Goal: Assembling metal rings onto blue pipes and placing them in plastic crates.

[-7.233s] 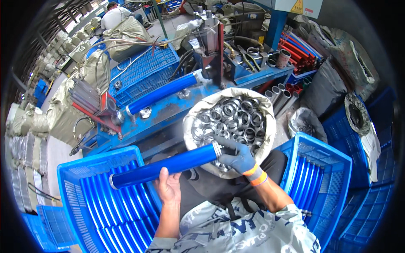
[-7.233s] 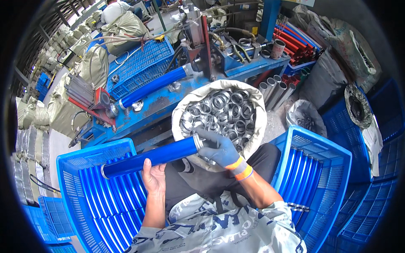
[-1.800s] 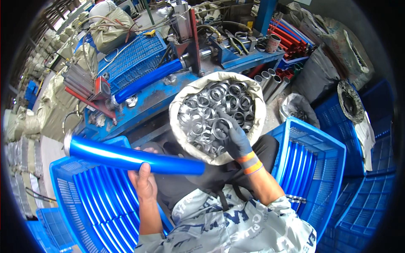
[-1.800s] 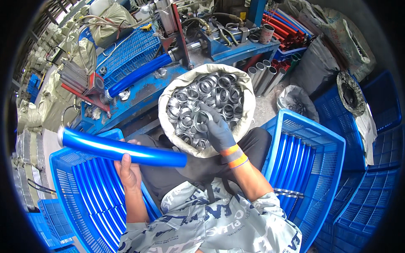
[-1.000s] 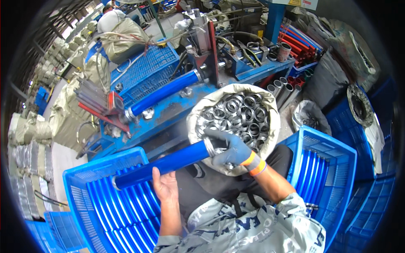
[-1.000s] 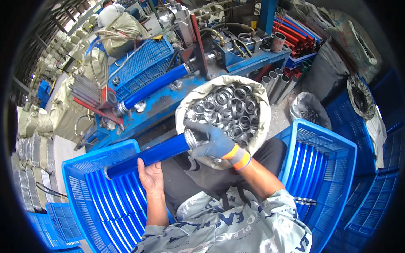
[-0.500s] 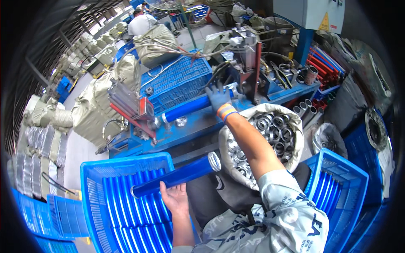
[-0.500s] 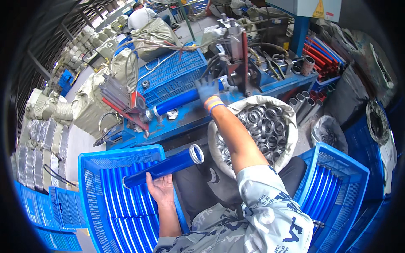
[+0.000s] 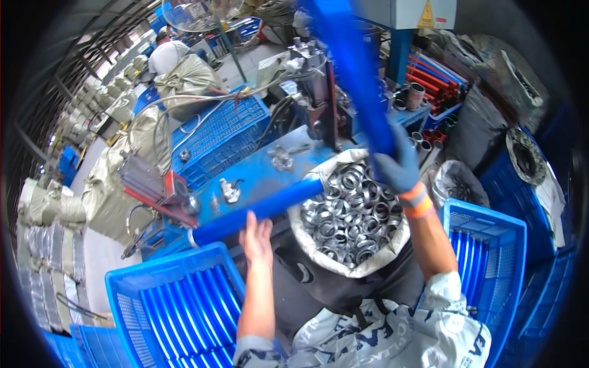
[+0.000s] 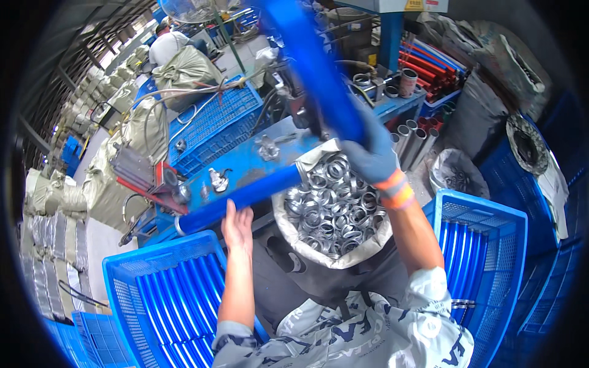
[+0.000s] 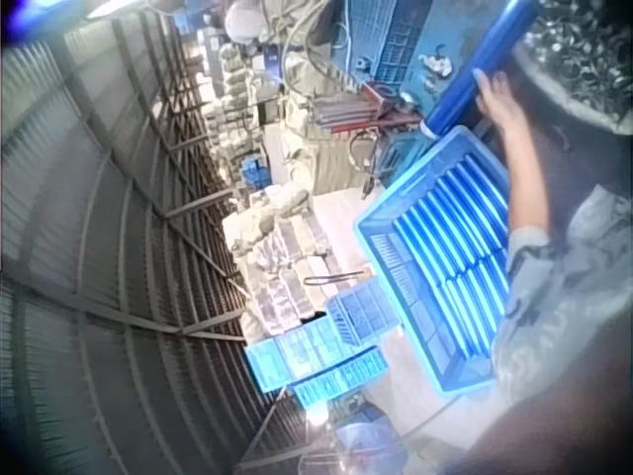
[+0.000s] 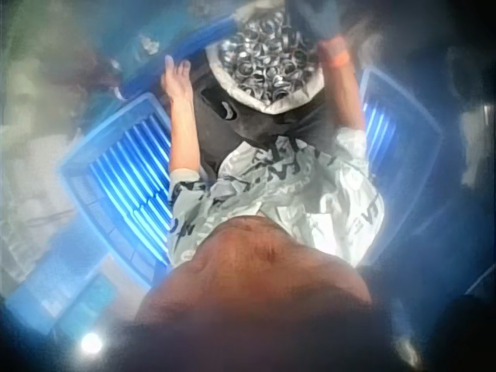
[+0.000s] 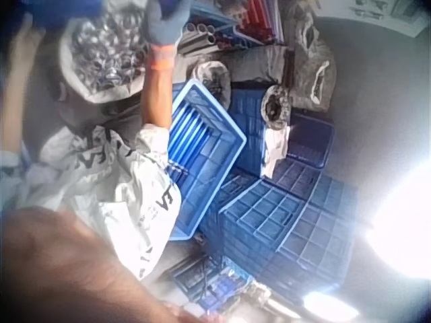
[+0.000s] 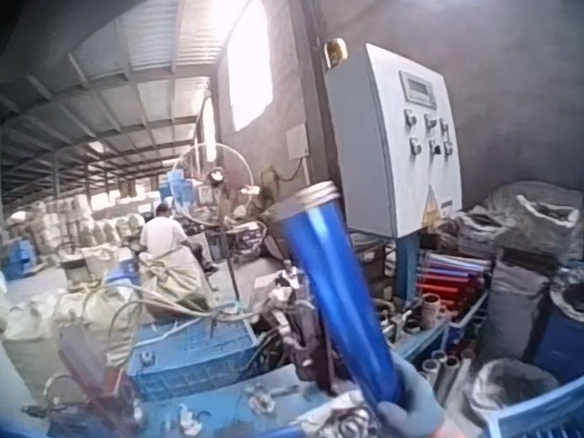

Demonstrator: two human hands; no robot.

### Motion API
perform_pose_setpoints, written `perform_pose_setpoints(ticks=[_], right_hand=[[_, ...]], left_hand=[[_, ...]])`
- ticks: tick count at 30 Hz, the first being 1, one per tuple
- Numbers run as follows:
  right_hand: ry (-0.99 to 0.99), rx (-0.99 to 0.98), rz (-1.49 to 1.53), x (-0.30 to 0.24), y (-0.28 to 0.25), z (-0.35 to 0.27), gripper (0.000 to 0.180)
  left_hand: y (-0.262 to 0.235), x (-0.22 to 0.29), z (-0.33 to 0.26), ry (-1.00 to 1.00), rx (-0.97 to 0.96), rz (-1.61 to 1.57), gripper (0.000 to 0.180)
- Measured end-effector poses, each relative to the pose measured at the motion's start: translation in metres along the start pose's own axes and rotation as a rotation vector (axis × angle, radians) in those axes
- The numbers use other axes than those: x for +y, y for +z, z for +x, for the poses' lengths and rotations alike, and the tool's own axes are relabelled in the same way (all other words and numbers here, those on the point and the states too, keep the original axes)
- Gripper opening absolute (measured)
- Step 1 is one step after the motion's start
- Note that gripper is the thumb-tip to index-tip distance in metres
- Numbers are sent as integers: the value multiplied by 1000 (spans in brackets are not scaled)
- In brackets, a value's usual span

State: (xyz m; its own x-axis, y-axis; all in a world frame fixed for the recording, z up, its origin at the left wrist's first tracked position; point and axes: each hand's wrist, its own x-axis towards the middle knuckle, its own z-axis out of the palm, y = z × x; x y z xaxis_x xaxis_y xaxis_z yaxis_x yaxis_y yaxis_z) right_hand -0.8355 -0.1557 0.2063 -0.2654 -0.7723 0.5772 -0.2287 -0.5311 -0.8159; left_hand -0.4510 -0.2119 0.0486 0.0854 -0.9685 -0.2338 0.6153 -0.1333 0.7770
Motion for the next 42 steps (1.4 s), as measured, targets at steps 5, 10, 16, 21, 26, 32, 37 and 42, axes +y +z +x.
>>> perform_pose_setpoints(ticks=[5,10,16,21,26,32,37,42], right_hand=[[142,410,163,-18,-117,-141,82],[329,560,-115,-37,-220,-290,72],[447,742,-350,-42,-314,-408,69],[621,795,-704,-43,-343,-479,70],[799,638,-869,31,-300,-511,89],[970,668,-873,42,-258,-531,100],[1152,360,-988,56,-243,-558,104],[1124,176,-1179,97,-236,-579,88]], left_hand=[[50,12,149,20,55,-14,72],[48,-11,226,-71,157,29,76],[24,-28,246,-163,220,84,85],[11,-59,281,-330,170,196,78],[-67,26,284,-300,29,246,118],[-94,8,159,34,-37,468,72],[-170,67,78,105,180,626,63],[-223,68,25,140,273,891,49]])
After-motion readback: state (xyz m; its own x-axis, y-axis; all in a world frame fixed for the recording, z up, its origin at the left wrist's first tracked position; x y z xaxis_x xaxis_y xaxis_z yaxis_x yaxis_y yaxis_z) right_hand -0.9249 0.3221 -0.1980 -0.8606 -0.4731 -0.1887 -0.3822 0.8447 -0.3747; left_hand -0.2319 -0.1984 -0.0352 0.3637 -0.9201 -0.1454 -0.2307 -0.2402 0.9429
